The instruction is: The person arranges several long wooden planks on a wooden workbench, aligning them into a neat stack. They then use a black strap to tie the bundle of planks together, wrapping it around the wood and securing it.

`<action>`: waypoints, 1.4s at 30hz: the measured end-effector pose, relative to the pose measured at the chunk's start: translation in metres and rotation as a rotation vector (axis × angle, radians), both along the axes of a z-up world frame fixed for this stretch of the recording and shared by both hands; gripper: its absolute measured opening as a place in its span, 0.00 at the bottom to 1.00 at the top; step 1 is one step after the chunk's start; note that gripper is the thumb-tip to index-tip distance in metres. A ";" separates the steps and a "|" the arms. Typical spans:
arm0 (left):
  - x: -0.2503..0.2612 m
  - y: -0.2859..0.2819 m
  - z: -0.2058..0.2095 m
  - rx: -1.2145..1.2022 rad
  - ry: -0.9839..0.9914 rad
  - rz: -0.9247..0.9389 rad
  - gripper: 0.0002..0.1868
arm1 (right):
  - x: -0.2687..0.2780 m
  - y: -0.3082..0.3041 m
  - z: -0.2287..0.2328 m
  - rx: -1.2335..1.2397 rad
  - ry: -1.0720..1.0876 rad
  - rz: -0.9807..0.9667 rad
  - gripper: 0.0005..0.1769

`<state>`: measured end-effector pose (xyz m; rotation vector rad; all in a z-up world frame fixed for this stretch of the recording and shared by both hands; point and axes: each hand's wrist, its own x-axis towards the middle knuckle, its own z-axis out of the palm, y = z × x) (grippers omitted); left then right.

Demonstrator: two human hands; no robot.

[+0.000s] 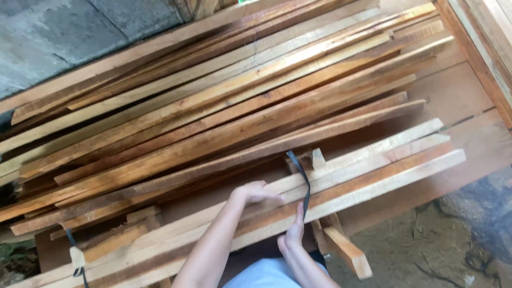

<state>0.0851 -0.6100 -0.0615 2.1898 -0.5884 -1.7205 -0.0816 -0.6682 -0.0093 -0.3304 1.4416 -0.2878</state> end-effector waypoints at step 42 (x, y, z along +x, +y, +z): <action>-0.105 0.229 -0.064 -0.066 -1.067 0.406 0.32 | -0.101 0.043 -0.044 -0.524 -0.174 2.006 0.10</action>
